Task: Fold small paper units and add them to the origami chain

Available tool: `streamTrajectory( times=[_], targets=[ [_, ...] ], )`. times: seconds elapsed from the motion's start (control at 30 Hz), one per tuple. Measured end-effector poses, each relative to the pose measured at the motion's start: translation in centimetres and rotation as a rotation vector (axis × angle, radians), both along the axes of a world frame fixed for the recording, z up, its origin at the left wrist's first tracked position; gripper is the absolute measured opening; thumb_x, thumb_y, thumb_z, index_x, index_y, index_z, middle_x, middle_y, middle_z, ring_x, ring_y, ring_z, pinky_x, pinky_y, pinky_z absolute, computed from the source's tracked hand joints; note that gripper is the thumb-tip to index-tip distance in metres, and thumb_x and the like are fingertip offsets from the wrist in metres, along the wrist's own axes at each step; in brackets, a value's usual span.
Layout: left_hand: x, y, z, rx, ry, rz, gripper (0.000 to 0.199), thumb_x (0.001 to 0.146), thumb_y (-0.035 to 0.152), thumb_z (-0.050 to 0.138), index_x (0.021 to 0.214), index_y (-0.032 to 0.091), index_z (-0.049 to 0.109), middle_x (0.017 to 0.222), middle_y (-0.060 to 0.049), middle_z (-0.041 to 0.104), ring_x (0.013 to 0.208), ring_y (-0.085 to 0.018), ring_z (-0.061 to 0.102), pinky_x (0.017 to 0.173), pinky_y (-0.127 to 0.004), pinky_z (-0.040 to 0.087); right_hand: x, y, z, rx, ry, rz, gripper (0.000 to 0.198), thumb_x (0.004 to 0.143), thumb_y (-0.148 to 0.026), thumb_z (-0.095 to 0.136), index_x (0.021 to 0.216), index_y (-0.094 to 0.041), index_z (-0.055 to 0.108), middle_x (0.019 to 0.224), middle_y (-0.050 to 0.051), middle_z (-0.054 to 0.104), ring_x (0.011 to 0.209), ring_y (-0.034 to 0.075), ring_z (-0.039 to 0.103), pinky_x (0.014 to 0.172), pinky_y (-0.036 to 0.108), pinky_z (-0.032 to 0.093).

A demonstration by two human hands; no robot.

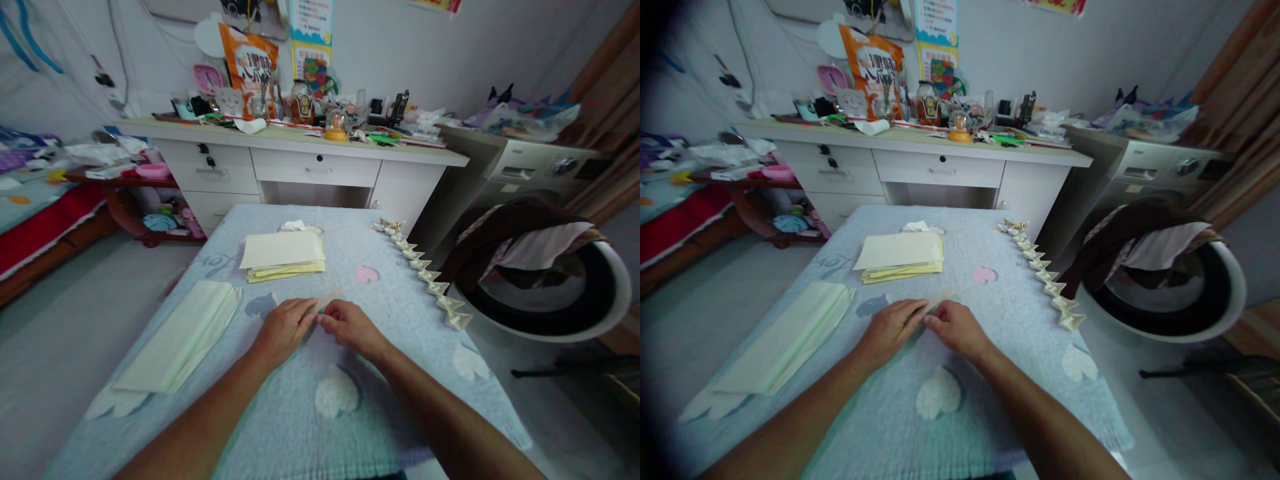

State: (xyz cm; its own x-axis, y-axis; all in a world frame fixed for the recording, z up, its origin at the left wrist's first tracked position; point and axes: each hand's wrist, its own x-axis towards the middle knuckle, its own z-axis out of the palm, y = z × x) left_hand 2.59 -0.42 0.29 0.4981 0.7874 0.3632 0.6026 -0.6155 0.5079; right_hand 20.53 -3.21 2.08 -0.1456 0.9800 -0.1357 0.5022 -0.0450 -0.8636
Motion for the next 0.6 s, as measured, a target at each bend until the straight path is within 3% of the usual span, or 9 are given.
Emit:
streamTrajectory(
  times=[0.17,0.33,0.6],
  targets=[
    [0.0,-0.1,0.5,-0.080,-0.054,0.001,0.030,0.093,0.031,0.044,0.112,0.019,0.064,0.106,-0.007,0.070,0.099,-0.019,0.064,0.088,-0.034,0.051,-0.7,1.0,-0.6,-0.102,0.168,-0.026,0.030,0.085,-0.045,0.056,0.077,-0.016,0.059,0.066,0.000,0.061,0.041,0.006,0.049,0.038,0.017,0.032],
    [0.1,-0.6,0.9,-0.143,-0.107,-0.029,0.029,0.092,0.031,0.046,0.112,0.019,0.063,0.110,-0.008,0.067,0.103,-0.019,0.061,0.093,-0.035,0.049,-0.9,1.0,-1.3,-0.001,0.258,-0.037,0.036,0.085,-0.050,0.053,0.076,-0.016,0.058,0.058,-0.002,0.056,0.039,0.006,0.047,0.038,0.017,0.033],
    [0.0,-0.6,0.9,-0.228,-0.273,-0.023,0.028,0.088,0.028,0.053,0.113,0.019,0.061,0.114,-0.008,0.064,0.105,-0.019,0.061,0.092,-0.033,0.050,-1.1,0.8,-2.0,0.096,0.399,-0.020,0.031,0.083,-0.049,0.057,0.084,-0.018,0.057,0.065,-0.003,0.054,0.046,0.007,0.048,0.043,0.019,0.039]
  ],
)
